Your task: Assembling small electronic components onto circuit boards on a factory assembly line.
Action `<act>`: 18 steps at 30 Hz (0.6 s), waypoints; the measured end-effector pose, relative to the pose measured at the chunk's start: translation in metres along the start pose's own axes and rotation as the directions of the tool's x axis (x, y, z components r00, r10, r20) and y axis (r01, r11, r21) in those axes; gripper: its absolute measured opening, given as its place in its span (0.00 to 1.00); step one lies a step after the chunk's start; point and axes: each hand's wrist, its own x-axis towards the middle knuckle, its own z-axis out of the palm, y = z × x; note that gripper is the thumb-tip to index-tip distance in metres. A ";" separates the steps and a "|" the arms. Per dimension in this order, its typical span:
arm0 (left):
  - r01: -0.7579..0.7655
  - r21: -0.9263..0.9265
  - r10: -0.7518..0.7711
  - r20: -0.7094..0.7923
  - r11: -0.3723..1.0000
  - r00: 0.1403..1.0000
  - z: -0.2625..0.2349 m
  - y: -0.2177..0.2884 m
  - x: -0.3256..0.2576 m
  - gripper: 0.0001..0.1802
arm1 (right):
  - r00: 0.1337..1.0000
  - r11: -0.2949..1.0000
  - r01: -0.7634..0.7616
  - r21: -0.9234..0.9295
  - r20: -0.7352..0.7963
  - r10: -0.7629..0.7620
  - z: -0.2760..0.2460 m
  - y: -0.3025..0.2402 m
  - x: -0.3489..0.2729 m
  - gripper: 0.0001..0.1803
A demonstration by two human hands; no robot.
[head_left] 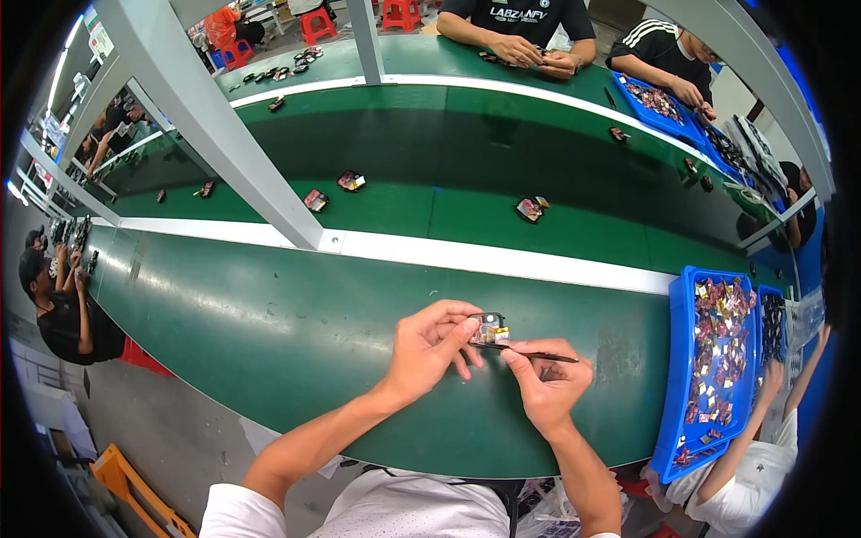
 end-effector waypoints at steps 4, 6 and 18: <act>-0.023 0.015 0.023 -0.021 1.000 1.000 0.001 0.001 -0.001 0.14 | 1.000 1.000 0.015 -0.012 0.007 -0.015 0.001 0.000 0.001 0.05; -0.027 0.018 0.027 -0.026 0.999 0.999 0.001 0.002 -0.002 0.13 | 1.000 0.999 0.026 -0.027 0.012 -0.026 0.002 -0.001 0.000 0.06; -0.079 0.099 0.082 -0.035 0.992 0.996 -0.005 0.001 -0.002 0.11 | 0.999 0.999 -0.042 -0.004 -0.004 0.042 0.003 -0.001 0.001 0.08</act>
